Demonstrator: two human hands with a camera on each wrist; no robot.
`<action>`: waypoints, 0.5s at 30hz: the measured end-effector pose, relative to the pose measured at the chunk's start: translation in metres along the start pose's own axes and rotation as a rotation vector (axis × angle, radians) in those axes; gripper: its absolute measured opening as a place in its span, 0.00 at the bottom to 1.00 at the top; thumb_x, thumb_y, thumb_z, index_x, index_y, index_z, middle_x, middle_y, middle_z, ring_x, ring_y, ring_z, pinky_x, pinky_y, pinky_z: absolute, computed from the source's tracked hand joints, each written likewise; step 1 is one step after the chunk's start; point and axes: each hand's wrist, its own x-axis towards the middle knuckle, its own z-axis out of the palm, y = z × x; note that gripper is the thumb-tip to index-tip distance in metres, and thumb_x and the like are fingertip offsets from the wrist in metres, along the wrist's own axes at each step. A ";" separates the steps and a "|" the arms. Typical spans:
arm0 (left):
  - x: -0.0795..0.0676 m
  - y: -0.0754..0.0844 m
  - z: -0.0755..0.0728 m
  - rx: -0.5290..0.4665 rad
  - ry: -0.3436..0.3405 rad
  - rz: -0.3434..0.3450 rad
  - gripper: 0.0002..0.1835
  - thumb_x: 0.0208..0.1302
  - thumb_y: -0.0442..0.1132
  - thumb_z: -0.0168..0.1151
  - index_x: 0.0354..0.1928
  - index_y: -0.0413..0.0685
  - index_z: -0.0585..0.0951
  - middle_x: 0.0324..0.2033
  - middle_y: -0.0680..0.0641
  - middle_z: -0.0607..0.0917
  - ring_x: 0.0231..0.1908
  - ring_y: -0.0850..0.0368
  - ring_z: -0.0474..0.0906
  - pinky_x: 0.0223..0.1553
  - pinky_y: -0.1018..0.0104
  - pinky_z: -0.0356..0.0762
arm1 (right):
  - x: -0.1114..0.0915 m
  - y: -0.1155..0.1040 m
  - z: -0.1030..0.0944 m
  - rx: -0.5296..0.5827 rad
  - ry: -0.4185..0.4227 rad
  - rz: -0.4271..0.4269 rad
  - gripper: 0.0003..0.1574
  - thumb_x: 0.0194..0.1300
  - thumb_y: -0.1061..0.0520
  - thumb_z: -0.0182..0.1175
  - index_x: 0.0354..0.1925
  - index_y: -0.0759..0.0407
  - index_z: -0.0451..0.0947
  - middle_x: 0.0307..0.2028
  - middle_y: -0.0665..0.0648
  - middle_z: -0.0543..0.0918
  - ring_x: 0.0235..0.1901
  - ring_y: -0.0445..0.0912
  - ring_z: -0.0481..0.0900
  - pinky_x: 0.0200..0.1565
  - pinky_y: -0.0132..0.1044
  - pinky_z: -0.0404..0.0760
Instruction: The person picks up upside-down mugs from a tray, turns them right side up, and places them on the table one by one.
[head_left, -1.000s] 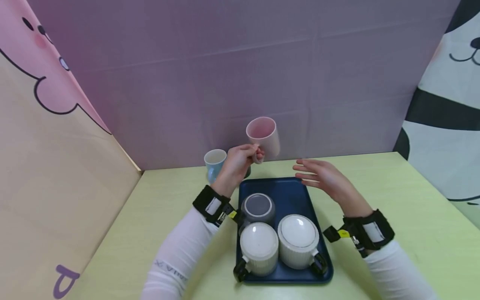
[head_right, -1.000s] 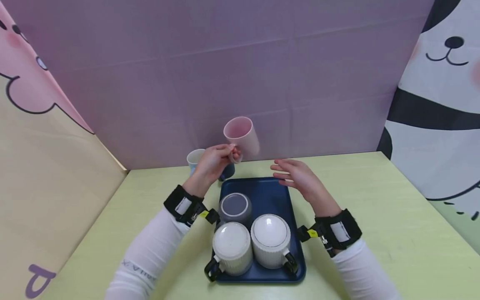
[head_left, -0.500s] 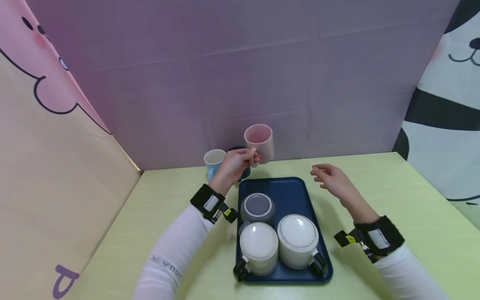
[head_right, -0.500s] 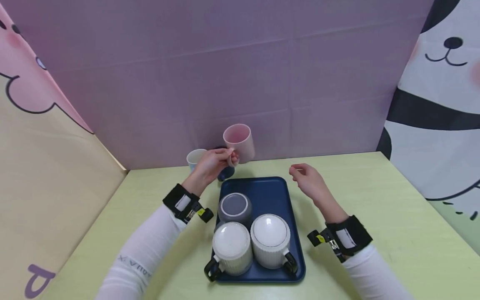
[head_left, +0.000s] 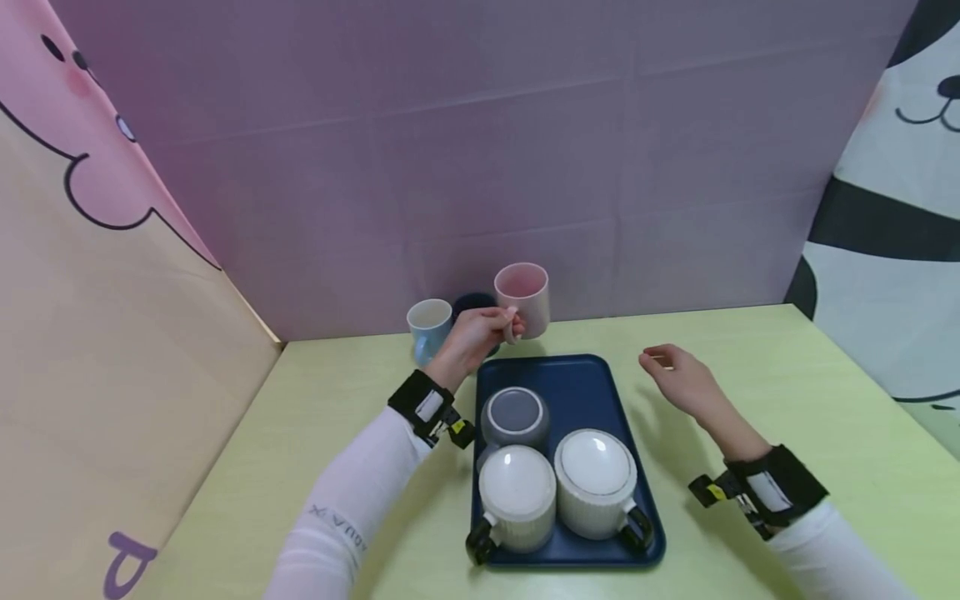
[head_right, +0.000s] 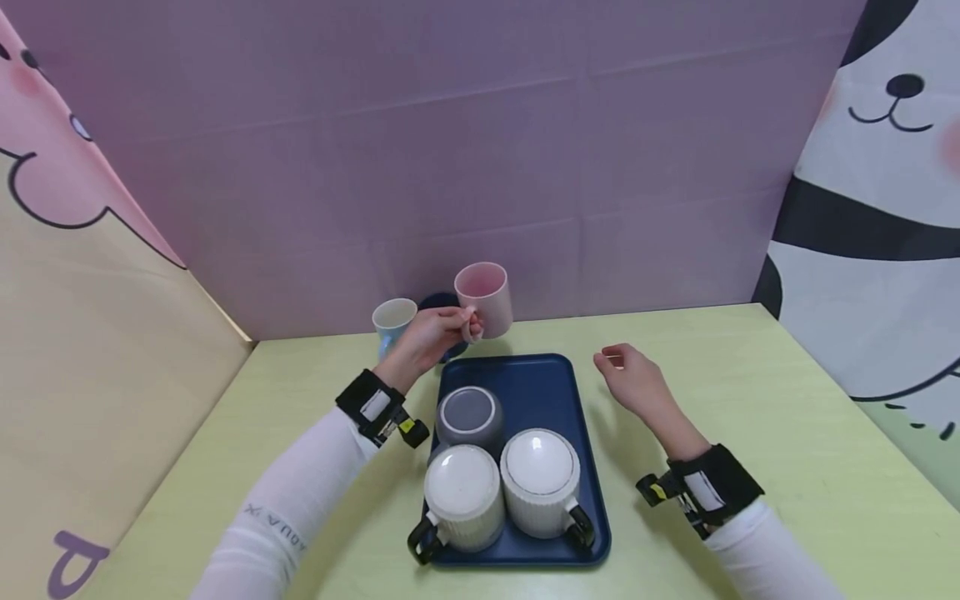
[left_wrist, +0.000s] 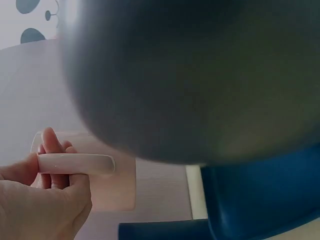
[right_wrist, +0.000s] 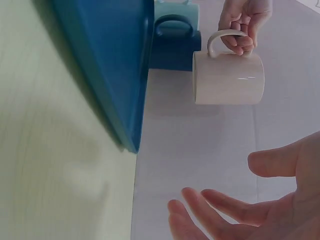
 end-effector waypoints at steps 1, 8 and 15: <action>0.001 -0.002 0.000 0.001 0.002 0.000 0.10 0.66 0.28 0.54 0.43 0.24 0.78 0.24 0.48 0.82 0.27 0.60 0.81 0.37 0.70 0.77 | 0.000 0.001 0.000 -0.013 0.003 -0.006 0.36 0.74 0.44 0.41 0.62 0.74 0.62 0.59 0.77 0.69 0.57 0.70 0.68 0.54 0.60 0.71; 0.006 -0.011 -0.003 -0.002 0.002 -0.021 0.12 0.66 0.28 0.54 0.46 0.22 0.76 0.23 0.48 0.83 0.27 0.60 0.81 0.38 0.70 0.78 | -0.001 0.013 -0.001 -0.077 0.016 -0.024 0.35 0.74 0.45 0.41 0.61 0.75 0.63 0.58 0.77 0.70 0.56 0.70 0.70 0.53 0.59 0.72; 0.012 -0.019 -0.006 0.013 0.027 -0.043 0.14 0.65 0.27 0.54 0.49 0.21 0.75 0.24 0.47 0.83 0.27 0.60 0.81 0.40 0.68 0.78 | -0.004 0.021 -0.001 -0.107 0.014 -0.016 0.34 0.74 0.47 0.42 0.59 0.77 0.63 0.57 0.78 0.70 0.55 0.71 0.70 0.52 0.60 0.72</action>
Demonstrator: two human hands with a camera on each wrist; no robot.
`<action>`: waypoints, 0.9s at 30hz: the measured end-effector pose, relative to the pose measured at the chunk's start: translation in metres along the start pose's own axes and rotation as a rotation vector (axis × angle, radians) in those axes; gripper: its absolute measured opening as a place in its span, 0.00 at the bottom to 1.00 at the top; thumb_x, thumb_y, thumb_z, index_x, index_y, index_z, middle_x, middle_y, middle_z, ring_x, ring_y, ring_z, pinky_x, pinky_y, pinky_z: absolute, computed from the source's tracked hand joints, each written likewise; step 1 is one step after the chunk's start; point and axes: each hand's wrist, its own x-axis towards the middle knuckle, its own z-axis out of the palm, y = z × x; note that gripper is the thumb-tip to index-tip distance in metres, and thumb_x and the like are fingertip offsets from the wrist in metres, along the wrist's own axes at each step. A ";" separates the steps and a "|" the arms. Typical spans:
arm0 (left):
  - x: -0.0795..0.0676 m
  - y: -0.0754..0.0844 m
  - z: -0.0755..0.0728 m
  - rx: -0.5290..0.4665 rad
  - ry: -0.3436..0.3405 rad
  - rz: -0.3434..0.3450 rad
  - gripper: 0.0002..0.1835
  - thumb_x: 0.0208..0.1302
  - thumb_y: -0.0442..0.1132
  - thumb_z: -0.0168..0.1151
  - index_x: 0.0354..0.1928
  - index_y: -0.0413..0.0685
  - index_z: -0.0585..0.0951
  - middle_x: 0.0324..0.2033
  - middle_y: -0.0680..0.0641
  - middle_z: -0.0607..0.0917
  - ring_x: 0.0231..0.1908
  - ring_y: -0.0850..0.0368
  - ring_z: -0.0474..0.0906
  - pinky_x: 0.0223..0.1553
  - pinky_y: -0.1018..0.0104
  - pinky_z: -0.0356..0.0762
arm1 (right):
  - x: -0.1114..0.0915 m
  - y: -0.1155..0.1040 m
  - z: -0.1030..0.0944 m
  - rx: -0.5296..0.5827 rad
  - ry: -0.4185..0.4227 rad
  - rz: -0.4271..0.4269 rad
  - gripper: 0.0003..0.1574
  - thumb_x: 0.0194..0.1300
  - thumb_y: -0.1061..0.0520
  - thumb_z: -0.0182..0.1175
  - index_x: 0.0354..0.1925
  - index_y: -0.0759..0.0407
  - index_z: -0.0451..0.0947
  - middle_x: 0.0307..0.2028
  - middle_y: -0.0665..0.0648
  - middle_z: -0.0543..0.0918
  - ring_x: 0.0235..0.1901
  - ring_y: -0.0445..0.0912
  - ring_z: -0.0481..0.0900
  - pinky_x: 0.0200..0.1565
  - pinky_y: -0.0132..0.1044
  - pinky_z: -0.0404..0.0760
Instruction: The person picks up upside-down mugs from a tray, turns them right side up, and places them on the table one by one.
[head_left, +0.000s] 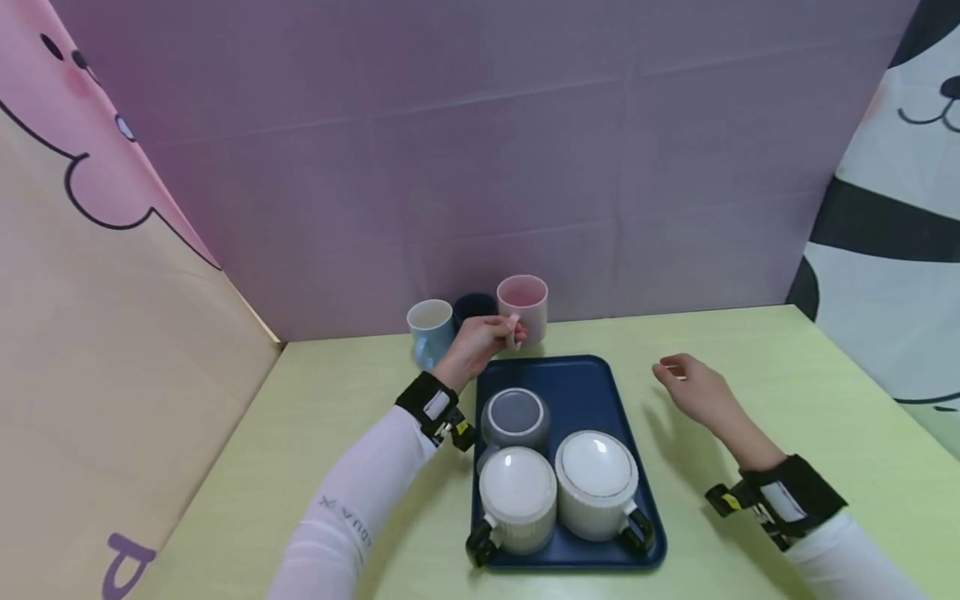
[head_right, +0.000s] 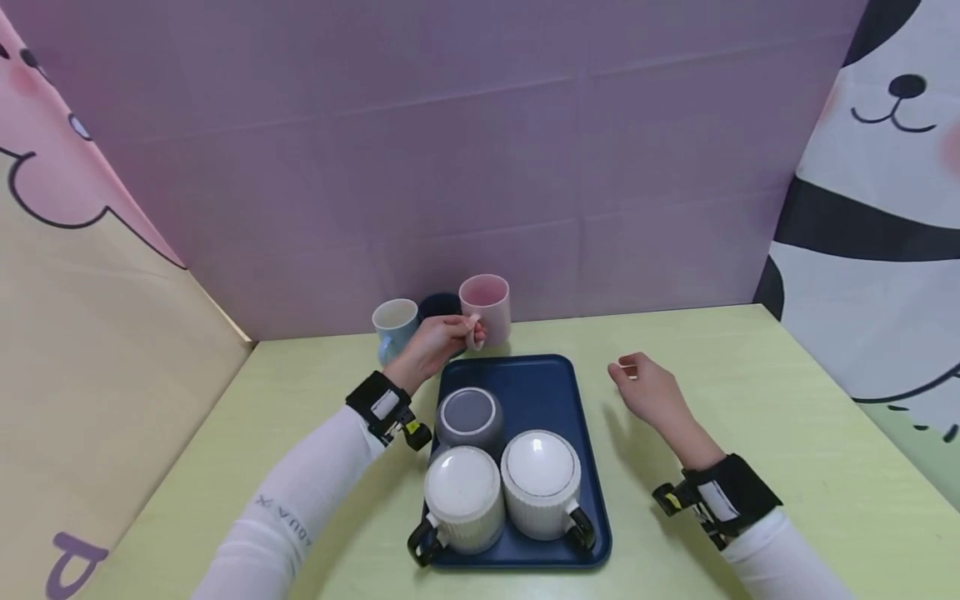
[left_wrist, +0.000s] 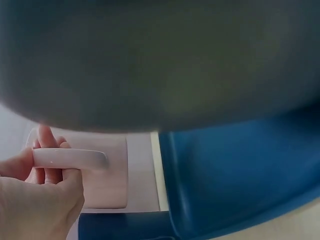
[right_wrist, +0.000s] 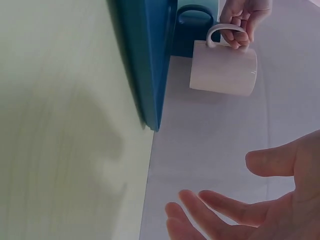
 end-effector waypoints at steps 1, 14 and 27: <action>0.001 -0.001 0.000 0.004 0.001 -0.001 0.14 0.65 0.27 0.54 0.49 0.21 0.75 0.24 0.47 0.83 0.27 0.60 0.81 0.41 0.68 0.78 | 0.000 0.001 0.000 -0.002 -0.002 0.004 0.34 0.74 0.47 0.42 0.59 0.77 0.63 0.57 0.78 0.70 0.55 0.71 0.70 0.52 0.60 0.72; 0.011 -0.017 -0.001 0.036 0.043 -0.034 0.13 0.64 0.28 0.56 0.48 0.24 0.77 0.21 0.49 0.82 0.27 0.60 0.81 0.41 0.66 0.79 | -0.005 0.012 -0.002 -0.027 -0.027 0.032 0.34 0.74 0.47 0.42 0.59 0.78 0.63 0.56 0.80 0.70 0.53 0.71 0.70 0.50 0.60 0.73; 0.018 -0.025 0.000 0.022 0.068 -0.027 0.14 0.62 0.25 0.56 0.48 0.22 0.77 0.20 0.49 0.82 0.26 0.60 0.81 0.39 0.68 0.79 | -0.010 0.019 -0.006 -0.040 -0.038 0.045 0.36 0.75 0.45 0.40 0.58 0.79 0.63 0.55 0.80 0.69 0.52 0.72 0.70 0.49 0.60 0.73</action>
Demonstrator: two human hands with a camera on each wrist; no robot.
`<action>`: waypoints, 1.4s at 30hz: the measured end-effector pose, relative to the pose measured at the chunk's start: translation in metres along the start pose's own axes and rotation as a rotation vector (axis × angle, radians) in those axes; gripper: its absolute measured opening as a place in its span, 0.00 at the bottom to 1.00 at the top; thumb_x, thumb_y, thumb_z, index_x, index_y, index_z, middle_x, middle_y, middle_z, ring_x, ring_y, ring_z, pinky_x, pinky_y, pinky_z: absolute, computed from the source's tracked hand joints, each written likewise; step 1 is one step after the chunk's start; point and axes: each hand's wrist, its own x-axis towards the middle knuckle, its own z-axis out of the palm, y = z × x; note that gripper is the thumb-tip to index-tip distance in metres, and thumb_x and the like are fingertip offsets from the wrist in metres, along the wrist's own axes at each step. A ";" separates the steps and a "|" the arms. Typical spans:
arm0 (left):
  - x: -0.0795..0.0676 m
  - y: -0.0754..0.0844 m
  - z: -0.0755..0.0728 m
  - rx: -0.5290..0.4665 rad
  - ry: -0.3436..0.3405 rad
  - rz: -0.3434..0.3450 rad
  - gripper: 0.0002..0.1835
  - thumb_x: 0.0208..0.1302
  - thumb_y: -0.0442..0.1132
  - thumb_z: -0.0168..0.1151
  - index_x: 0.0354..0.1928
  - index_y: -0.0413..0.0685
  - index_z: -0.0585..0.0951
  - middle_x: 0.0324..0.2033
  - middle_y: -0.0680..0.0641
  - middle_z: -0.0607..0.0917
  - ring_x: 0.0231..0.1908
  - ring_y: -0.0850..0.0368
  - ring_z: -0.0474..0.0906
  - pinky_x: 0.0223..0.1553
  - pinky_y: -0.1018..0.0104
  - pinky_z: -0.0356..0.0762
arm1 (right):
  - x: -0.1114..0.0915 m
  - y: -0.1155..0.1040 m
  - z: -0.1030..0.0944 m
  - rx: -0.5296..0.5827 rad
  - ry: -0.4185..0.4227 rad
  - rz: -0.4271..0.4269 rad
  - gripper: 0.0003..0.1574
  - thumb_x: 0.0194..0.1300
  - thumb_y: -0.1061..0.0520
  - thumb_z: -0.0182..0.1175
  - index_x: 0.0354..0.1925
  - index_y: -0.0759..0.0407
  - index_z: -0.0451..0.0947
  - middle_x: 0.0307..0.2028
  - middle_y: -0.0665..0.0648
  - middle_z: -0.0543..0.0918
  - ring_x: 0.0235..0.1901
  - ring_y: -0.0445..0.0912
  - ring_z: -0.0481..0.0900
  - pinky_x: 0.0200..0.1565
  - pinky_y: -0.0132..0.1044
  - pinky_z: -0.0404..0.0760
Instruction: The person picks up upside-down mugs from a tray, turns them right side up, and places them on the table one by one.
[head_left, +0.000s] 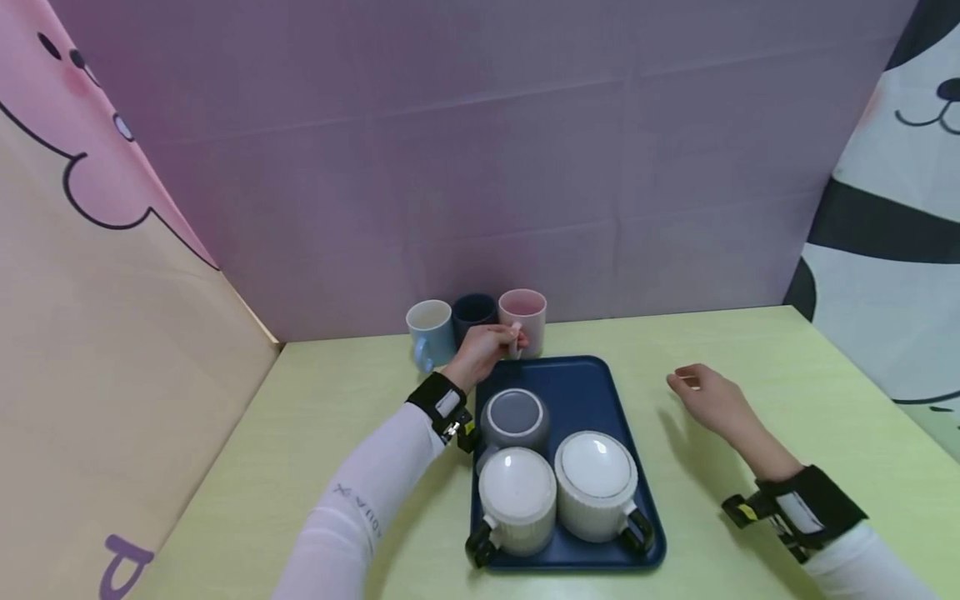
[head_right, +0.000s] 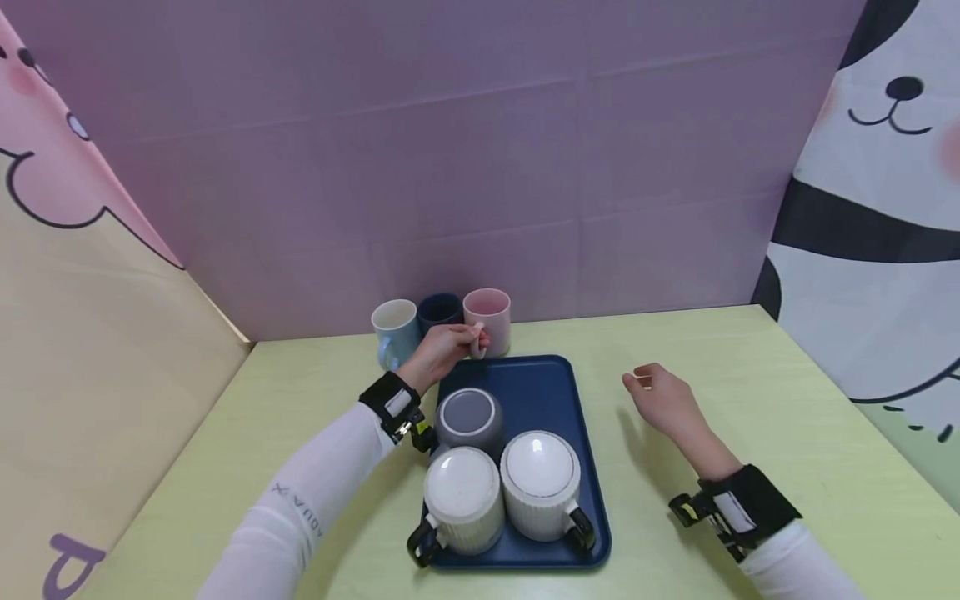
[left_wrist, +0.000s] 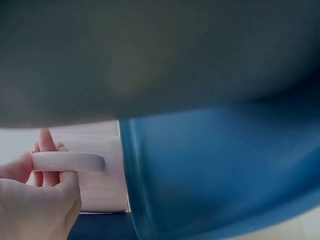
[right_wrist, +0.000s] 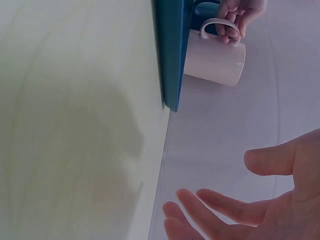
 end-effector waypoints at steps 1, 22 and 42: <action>0.000 -0.001 0.000 0.004 -0.001 -0.003 0.14 0.62 0.25 0.56 0.48 0.22 0.77 0.20 0.49 0.82 0.26 0.60 0.81 0.40 0.68 0.79 | -0.001 0.001 0.000 -0.001 -0.002 0.002 0.36 0.75 0.45 0.40 0.58 0.79 0.63 0.55 0.81 0.69 0.52 0.72 0.70 0.49 0.60 0.74; -0.001 -0.009 0.000 -0.012 -0.017 -0.004 0.13 0.62 0.23 0.55 0.48 0.20 0.76 0.28 0.44 0.84 0.32 0.56 0.83 0.55 0.56 0.76 | -0.007 0.021 -0.009 -0.020 -0.008 0.051 0.39 0.74 0.43 0.38 0.58 0.80 0.62 0.55 0.82 0.69 0.52 0.73 0.69 0.48 0.59 0.74; -0.006 -0.008 0.002 0.093 -0.005 0.051 0.13 0.63 0.26 0.56 0.46 0.21 0.77 0.41 0.32 0.84 0.46 0.44 0.82 0.54 0.56 0.76 | -0.012 0.035 -0.019 -0.026 -0.025 0.087 0.39 0.75 0.43 0.37 0.59 0.80 0.60 0.56 0.83 0.67 0.52 0.74 0.68 0.48 0.60 0.73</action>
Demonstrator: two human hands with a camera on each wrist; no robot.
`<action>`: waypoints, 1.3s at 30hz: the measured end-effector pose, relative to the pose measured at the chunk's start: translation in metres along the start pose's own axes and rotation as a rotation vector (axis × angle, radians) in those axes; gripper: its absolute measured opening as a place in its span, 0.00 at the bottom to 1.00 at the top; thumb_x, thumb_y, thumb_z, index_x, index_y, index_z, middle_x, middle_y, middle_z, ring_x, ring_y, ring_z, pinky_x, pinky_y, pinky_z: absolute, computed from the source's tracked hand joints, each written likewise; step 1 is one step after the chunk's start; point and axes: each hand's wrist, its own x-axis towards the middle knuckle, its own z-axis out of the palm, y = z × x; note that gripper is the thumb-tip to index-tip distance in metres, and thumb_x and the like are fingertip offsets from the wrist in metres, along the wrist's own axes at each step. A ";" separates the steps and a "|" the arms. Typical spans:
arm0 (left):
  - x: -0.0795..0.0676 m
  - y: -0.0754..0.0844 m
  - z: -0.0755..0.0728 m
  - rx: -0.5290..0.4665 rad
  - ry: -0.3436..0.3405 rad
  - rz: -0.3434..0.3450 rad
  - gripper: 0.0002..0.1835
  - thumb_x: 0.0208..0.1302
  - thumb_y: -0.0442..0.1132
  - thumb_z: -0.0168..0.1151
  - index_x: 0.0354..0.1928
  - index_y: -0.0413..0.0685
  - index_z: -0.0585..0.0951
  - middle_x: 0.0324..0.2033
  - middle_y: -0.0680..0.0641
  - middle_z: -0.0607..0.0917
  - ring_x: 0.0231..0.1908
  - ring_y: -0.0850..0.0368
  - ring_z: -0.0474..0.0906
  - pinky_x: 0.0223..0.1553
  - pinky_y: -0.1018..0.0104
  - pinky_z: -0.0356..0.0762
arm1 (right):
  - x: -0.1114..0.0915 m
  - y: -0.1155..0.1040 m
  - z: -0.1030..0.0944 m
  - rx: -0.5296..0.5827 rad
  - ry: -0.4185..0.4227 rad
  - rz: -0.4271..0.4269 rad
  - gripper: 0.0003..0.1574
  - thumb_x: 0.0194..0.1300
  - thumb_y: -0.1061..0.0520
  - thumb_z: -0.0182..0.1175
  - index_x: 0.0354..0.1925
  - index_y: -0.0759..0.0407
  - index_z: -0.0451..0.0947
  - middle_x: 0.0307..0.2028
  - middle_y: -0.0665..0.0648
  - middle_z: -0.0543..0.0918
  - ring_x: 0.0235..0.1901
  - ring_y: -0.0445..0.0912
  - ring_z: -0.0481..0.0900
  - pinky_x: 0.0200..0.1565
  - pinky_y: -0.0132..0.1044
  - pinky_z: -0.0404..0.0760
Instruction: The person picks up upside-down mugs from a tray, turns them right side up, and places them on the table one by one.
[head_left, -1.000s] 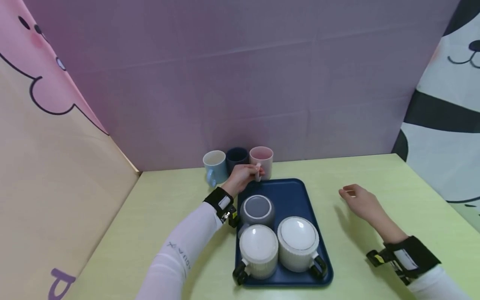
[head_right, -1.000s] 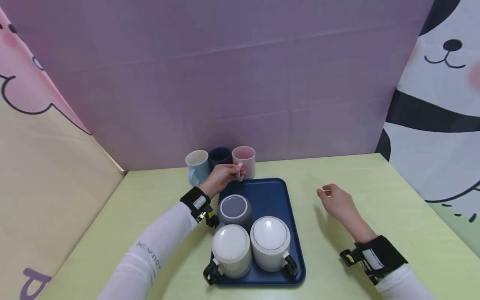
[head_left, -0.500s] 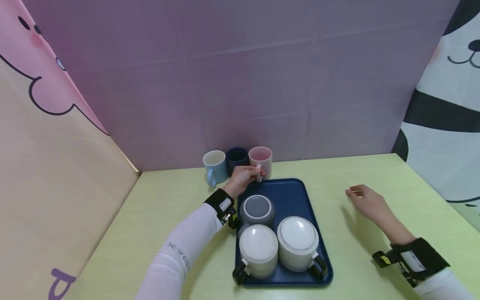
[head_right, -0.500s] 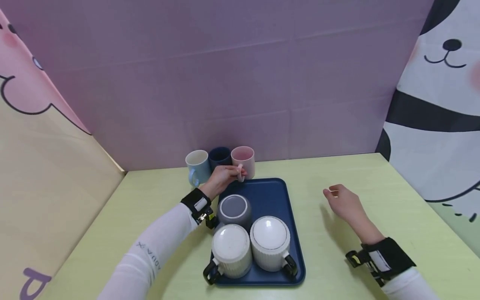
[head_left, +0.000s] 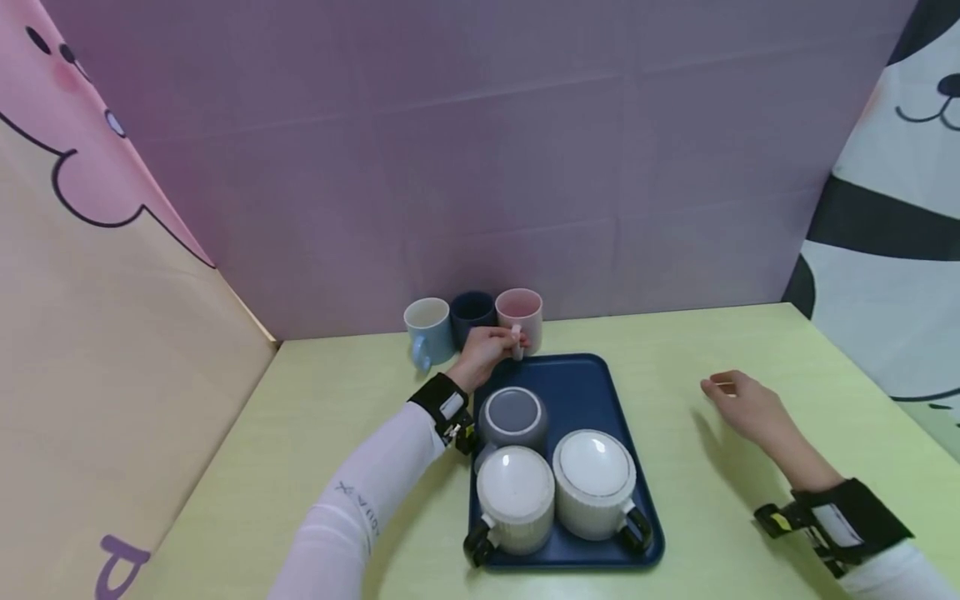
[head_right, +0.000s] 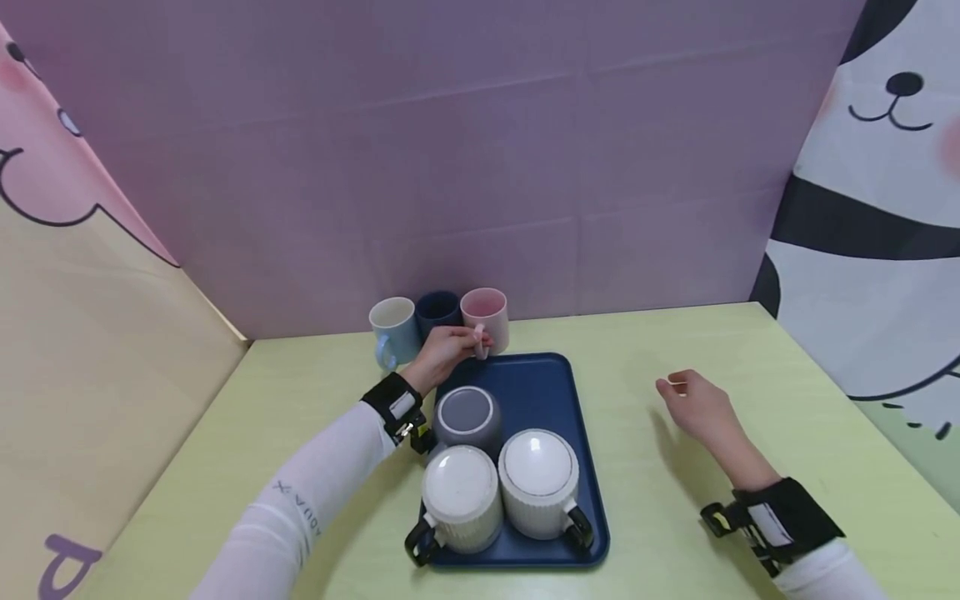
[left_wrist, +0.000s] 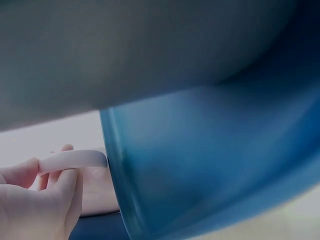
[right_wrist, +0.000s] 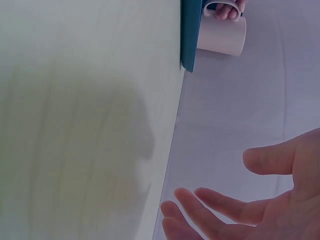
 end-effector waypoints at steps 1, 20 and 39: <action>0.000 0.000 0.000 0.006 0.002 -0.001 0.13 0.63 0.26 0.56 0.47 0.21 0.77 0.42 0.31 0.83 0.47 0.44 0.82 0.54 0.57 0.77 | 0.000 0.001 0.000 0.001 0.001 -0.002 0.39 0.75 0.43 0.37 0.59 0.80 0.60 0.56 0.83 0.67 0.52 0.74 0.68 0.48 0.60 0.73; 0.002 0.004 0.001 0.074 0.000 -0.037 0.14 0.63 0.27 0.57 0.49 0.25 0.78 0.48 0.30 0.81 0.49 0.47 0.81 0.53 0.58 0.77 | -0.006 0.004 -0.005 -0.004 0.001 0.012 0.41 0.75 0.42 0.36 0.60 0.81 0.59 0.56 0.84 0.66 0.51 0.74 0.68 0.47 0.60 0.74; -0.029 0.034 -0.013 0.139 -0.116 -0.069 0.20 0.67 0.34 0.53 0.57 0.27 0.73 0.57 0.31 0.75 0.61 0.44 0.71 0.65 0.54 0.65 | 0.000 -0.005 -0.001 0.011 -0.005 0.005 0.41 0.75 0.41 0.36 0.60 0.80 0.59 0.56 0.83 0.65 0.53 0.74 0.68 0.48 0.60 0.73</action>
